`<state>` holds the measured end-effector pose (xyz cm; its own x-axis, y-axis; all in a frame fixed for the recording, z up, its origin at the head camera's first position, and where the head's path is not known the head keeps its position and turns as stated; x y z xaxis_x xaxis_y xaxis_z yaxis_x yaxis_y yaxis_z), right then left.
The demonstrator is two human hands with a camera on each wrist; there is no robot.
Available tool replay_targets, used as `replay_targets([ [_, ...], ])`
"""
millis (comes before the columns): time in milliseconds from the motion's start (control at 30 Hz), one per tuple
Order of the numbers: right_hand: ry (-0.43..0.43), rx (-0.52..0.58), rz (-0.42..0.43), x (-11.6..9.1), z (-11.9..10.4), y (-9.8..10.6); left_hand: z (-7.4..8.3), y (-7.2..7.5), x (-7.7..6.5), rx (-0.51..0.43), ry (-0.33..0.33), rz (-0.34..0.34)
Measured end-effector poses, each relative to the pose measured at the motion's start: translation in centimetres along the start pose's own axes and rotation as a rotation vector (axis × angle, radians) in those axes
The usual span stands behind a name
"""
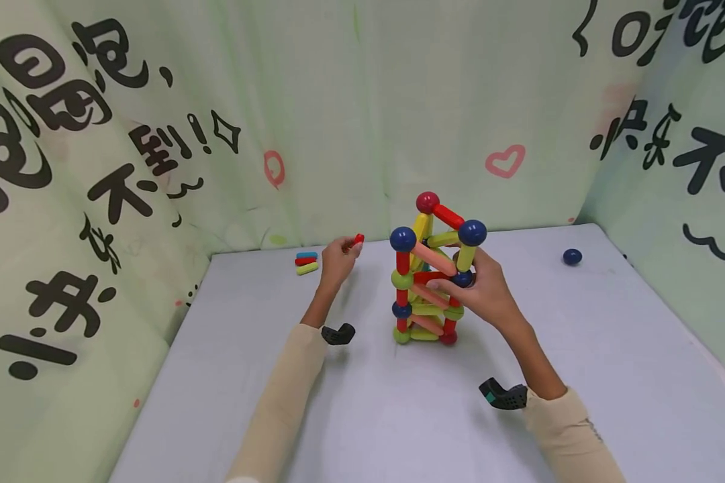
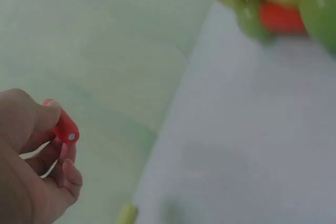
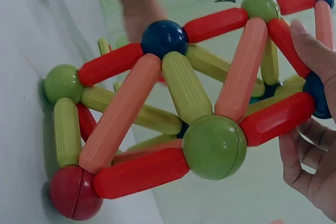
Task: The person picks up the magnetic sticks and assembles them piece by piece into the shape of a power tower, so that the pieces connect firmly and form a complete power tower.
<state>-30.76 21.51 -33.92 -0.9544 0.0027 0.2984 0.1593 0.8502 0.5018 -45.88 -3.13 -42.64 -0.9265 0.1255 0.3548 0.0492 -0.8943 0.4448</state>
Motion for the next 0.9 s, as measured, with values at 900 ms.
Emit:
replay_targets([
  [900, -0.061, -0.013, -0.068, 0.0, 0.4, -1.6, 17.0, -1.2, -1.8, -0.746, 0.014, -0.266],
])
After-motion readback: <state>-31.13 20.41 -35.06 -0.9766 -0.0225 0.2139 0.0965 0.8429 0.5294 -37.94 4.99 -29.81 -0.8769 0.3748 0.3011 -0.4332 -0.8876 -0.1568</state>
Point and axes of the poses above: each hand's wrist, its own x-axis towards the middle knuckle, its own y-axis out of the back of the hand, z = x × y, the point moved 10 cm from there along x, towards the middle knuckle, and after that the axes turned 13 degrees about -y, right-handed, at the moved point
